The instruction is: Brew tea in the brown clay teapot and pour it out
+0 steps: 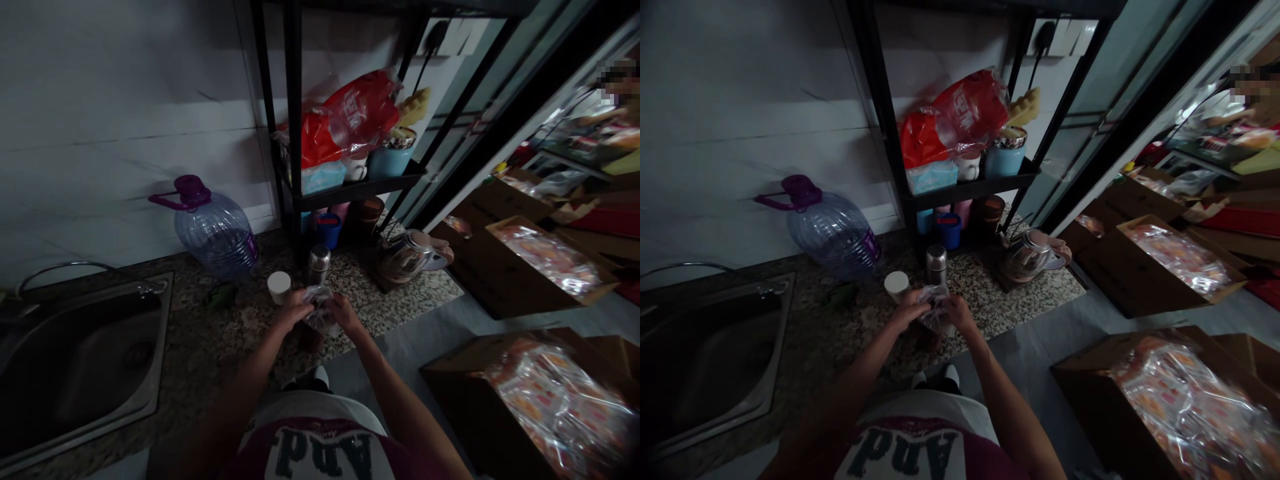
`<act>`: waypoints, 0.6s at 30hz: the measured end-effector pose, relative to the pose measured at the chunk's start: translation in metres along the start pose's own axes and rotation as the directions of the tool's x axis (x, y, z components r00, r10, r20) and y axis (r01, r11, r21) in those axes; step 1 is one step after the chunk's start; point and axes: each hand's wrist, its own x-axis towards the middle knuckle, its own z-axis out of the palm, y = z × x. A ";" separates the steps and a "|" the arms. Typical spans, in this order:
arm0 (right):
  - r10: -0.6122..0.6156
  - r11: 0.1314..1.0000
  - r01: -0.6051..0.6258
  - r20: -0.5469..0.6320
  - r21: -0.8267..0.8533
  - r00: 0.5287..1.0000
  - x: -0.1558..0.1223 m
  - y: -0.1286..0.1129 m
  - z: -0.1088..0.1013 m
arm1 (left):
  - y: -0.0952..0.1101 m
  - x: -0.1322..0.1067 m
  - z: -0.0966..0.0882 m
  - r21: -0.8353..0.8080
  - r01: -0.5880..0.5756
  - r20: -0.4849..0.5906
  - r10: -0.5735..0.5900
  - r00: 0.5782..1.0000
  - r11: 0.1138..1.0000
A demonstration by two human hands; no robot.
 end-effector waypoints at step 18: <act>0.126 0.956 -0.102 -0.070 0.276 0.990 -0.013 -0.019 -0.005 | -0.001 -0.024 -0.001 -0.174 0.077 -0.239 -0.118 0.964 0.982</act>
